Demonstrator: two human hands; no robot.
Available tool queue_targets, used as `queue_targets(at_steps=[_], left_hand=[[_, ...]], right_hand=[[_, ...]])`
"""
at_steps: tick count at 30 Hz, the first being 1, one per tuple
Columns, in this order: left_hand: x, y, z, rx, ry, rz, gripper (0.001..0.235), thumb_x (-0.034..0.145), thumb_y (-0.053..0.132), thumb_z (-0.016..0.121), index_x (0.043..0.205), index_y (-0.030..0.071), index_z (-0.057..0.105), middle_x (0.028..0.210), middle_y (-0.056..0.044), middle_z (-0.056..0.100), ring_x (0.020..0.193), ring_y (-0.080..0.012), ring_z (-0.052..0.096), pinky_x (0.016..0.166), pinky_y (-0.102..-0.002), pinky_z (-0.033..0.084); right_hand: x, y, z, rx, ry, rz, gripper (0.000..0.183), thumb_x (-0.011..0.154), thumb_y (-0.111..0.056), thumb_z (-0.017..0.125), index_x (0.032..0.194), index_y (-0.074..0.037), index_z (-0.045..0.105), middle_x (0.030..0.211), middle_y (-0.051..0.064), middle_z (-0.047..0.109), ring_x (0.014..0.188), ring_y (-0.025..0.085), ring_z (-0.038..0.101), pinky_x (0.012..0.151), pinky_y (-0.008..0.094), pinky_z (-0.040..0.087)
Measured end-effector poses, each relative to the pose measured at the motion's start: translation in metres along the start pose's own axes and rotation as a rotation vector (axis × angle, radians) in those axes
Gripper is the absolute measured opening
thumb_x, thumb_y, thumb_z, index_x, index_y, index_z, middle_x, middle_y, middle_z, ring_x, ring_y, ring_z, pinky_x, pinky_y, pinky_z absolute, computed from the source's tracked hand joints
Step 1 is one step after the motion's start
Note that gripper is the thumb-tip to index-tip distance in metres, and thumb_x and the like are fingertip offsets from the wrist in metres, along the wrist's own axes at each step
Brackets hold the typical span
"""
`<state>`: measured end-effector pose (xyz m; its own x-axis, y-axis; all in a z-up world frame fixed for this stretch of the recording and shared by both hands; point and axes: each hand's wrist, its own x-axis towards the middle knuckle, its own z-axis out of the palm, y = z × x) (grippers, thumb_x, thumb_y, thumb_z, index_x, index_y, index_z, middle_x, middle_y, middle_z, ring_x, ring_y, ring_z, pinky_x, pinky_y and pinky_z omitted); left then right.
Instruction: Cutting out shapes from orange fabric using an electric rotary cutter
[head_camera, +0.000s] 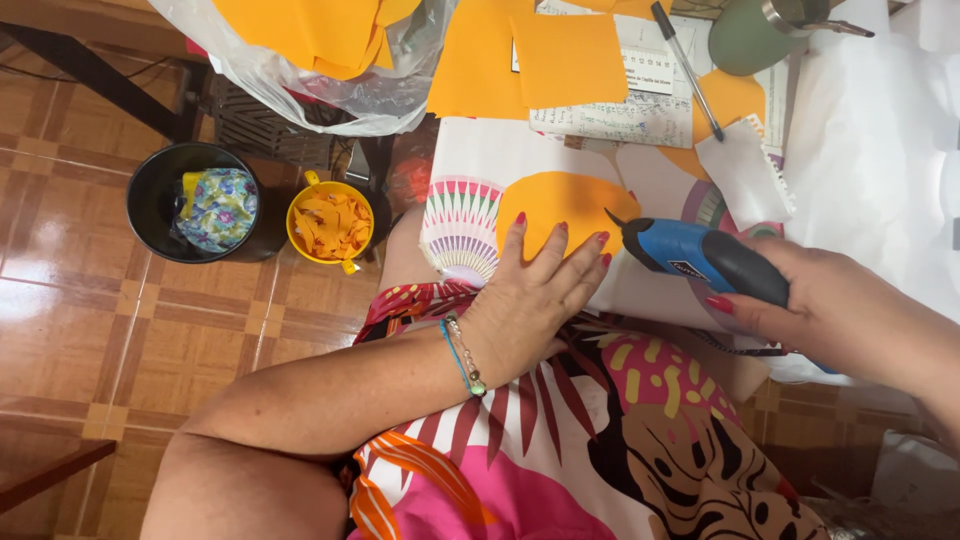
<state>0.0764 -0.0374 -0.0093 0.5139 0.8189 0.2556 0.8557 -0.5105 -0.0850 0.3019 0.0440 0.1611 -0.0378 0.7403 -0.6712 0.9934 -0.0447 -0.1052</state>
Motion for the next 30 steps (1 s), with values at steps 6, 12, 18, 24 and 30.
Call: queue_targets(at_steps=[6, 12, 18, 24, 30], left_hand=[[0.0, 0.001, 0.003, -0.018, 0.025, -0.004, 0.113, 0.065, 0.081, 0.071, 0.156, 0.02, 0.043, 0.162, -0.004, 0.038, 0.141, -0.035, 0.042, 0.111, -0.07, 0.035], [0.0, 0.004, 0.007, -0.018, 0.047, -0.021, 0.108, 0.068, 0.078, 0.07, 0.156, 0.02, 0.044, 0.16, -0.002, 0.041, 0.14, -0.0346, 0.043, 0.111, -0.071, 0.035], [-0.001, 0.004, 0.008, -0.036, 0.059, -0.018, 0.099, 0.072, 0.072, 0.069, 0.154, 0.02, 0.047, 0.159, -0.001, 0.043, 0.139, -0.0352, 0.043, 0.11, -0.071, 0.035], [-0.001, 0.005, 0.011, -0.025, 0.054, -0.021, 0.097, 0.073, 0.071, 0.069, 0.154, 0.023, 0.046, 0.161, -0.001, 0.04, 0.141, -0.0356, 0.042, 0.111, -0.073, 0.034], [-0.002, 0.005, 0.01, -0.043, 0.067, -0.026, 0.093, 0.075, 0.066, 0.07, 0.154, 0.023, 0.047, 0.159, -0.001, 0.042, 0.14, -0.035, 0.043, 0.111, -0.072, 0.035]], right_hand=[[-0.002, -0.003, 0.002, -0.047, 0.017, -0.003, 0.043, 0.09, -0.037, 0.072, 0.131, -0.029, 0.063, 0.097, 0.001, 0.067, 0.077, 0.023, 0.064, 0.073, 0.03, 0.045], [-0.003, -0.009, 0.004, -0.018, 0.021, 0.022, 0.041, 0.091, -0.034, 0.071, 0.131, -0.027, 0.063, 0.102, 0.0, 0.066, 0.079, 0.024, 0.067, 0.072, 0.031, 0.046], [0.004, 0.001, 0.007, -0.114, 0.036, 0.006, 0.041, 0.09, -0.041, 0.069, 0.129, -0.029, 0.063, 0.092, 0.003, 0.067, 0.076, 0.024, 0.068, 0.07, 0.033, 0.047], [0.003, -0.006, 0.007, -0.063, 0.038, 0.01, 0.032, 0.092, -0.037, 0.071, 0.121, -0.024, 0.067, 0.093, 0.004, 0.064, 0.074, 0.024, 0.065, 0.071, 0.032, 0.045], [0.007, -0.004, 0.009, 0.005, 0.048, -0.07, 0.029, 0.09, -0.036, 0.071, 0.114, -0.02, 0.068, 0.103, 0.001, 0.06, 0.084, 0.019, 0.065, 0.081, 0.028, 0.045]])
